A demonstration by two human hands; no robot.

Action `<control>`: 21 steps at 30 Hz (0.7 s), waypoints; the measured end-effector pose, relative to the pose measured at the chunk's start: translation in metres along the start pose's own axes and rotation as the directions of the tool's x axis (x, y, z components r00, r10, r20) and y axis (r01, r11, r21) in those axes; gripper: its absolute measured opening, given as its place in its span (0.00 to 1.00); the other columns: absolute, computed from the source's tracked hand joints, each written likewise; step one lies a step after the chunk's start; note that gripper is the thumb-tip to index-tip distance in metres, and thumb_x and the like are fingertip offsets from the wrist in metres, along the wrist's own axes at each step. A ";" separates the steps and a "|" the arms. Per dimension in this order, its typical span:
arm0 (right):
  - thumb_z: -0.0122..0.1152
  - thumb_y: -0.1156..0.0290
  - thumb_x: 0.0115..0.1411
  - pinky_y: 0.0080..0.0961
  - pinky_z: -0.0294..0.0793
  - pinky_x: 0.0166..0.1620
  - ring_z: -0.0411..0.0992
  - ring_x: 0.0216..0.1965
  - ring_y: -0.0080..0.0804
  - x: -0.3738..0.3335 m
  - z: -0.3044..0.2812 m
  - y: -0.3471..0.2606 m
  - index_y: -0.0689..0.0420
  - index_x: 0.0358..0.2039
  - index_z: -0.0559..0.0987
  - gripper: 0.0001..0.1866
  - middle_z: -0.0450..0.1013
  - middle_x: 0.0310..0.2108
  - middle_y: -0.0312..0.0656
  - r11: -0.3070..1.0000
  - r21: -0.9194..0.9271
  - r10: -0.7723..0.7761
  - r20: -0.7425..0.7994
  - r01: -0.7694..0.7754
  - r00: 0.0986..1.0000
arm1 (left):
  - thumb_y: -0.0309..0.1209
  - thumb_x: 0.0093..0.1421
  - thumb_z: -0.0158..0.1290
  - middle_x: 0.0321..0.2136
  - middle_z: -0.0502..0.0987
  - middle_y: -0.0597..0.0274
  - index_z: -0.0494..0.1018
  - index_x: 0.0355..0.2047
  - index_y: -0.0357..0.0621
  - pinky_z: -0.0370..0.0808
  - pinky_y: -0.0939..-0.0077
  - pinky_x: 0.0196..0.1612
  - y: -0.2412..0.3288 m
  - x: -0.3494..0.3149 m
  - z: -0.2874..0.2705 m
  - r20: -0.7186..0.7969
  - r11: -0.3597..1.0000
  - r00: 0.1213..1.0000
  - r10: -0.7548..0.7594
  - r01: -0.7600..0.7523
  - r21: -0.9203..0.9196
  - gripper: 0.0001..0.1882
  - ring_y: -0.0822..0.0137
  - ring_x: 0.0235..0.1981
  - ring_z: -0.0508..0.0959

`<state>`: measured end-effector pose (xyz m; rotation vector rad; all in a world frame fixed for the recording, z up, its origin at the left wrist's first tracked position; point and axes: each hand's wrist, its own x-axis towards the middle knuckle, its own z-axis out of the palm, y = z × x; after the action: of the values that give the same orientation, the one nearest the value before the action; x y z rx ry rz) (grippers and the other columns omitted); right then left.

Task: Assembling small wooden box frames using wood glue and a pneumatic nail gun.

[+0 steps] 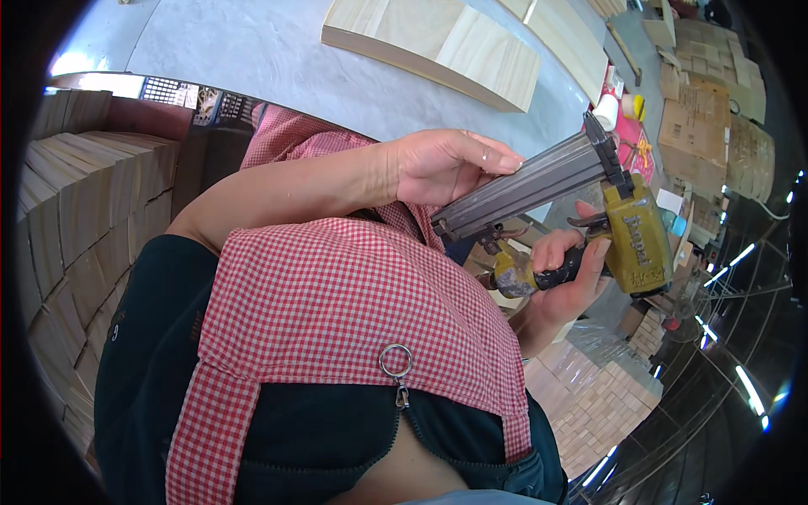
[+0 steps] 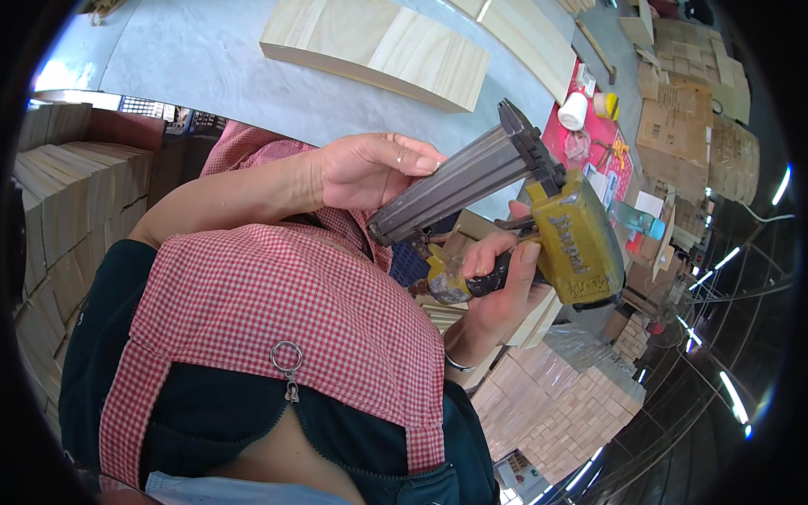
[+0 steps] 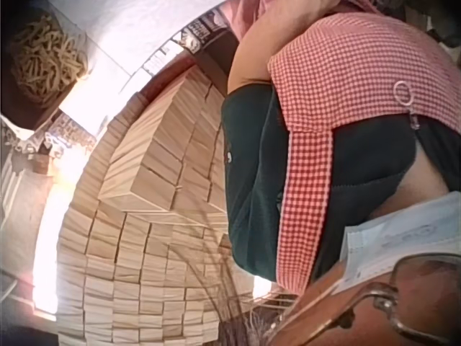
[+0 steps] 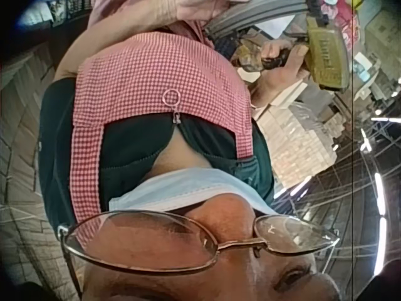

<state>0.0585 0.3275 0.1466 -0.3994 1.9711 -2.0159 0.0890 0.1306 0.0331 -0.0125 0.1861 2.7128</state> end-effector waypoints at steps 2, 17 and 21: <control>0.40 0.52 0.76 0.17 0.58 0.20 0.61 0.14 0.20 -0.003 0.001 -0.001 0.67 0.60 0.69 0.28 0.64 0.15 0.33 1.000 -0.019 -0.006 -0.004 0.005 1.000 | 0.33 0.66 0.55 0.43 0.80 0.56 0.78 0.48 0.37 0.69 0.76 0.53 0.001 -0.001 0.003 0.011 1.000 1.000 0.000 0.000 0.000 0.15 0.66 0.45 0.77; 0.62 0.73 0.66 0.17 0.66 0.19 0.64 0.15 0.20 0.012 -0.028 -0.012 0.65 0.44 0.77 0.10 0.71 0.19 0.36 0.862 -0.505 -0.104 -0.262 -0.045 0.960 | 0.44 0.50 0.68 0.48 0.72 0.48 0.74 0.46 0.37 0.67 0.52 0.59 0.176 -0.079 0.008 0.126 -0.441 0.839 0.529 0.145 0.886 0.29 0.47 0.51 0.71; 0.64 0.71 0.64 0.16 0.66 0.18 0.63 0.14 0.19 0.029 -0.036 -0.017 0.64 0.39 0.79 0.09 0.71 0.18 0.35 0.766 -0.630 0.034 -0.160 -0.129 0.986 | 0.39 0.53 0.66 0.44 0.75 0.48 0.77 0.45 0.35 0.73 0.56 0.52 0.218 -0.102 -0.029 0.205 -0.771 0.908 0.366 0.173 0.613 0.25 0.48 0.46 0.75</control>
<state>0.0174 0.3490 0.1624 -0.3036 2.6900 -1.2832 0.0919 -0.1115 0.0365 0.2078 3.2036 0.8991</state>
